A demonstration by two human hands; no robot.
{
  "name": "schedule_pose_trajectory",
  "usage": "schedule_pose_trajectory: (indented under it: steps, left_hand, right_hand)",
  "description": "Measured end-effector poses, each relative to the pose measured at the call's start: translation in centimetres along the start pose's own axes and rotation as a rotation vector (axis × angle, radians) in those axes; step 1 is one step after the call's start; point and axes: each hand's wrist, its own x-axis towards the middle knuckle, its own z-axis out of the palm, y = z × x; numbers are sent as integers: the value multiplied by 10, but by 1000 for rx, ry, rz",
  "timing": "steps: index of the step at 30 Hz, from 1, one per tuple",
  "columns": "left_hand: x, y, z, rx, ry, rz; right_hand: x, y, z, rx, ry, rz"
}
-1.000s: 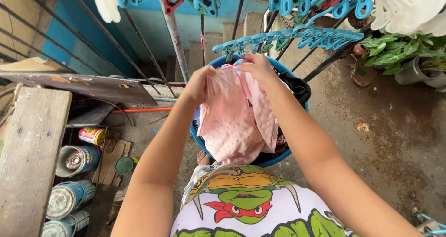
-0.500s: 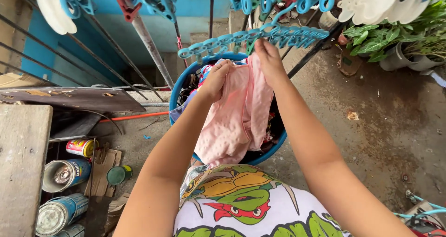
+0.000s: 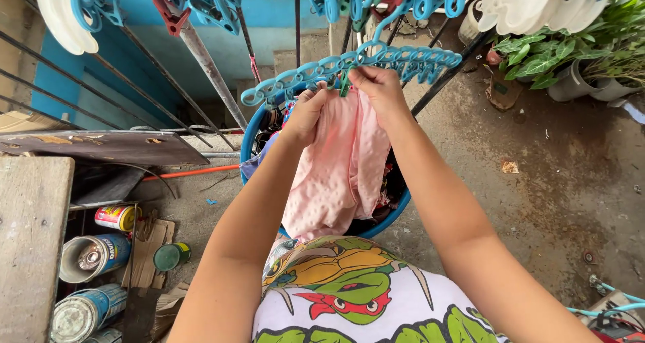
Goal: The recorder takes various articles of clothing from a blue plastic basket and hangs them onto a plastic hanging laundry rack.
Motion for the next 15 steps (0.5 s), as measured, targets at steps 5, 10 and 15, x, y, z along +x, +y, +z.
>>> schedule_pose_trajectory:
  steps: [5, 10, 15]
  left_hand:
    - [2, 1, -1, -100, -34, -16]
    - [-20, 4, -2, 331, 11, 80]
    - [-75, -9, 44, 933, 11, 709]
  right_hand:
    - [-3, 0, -8, -16, -14, 44]
    - [-46, -22, -34, -163, -71, 87]
    - [-83, -35, -64, -17, -237, 223]
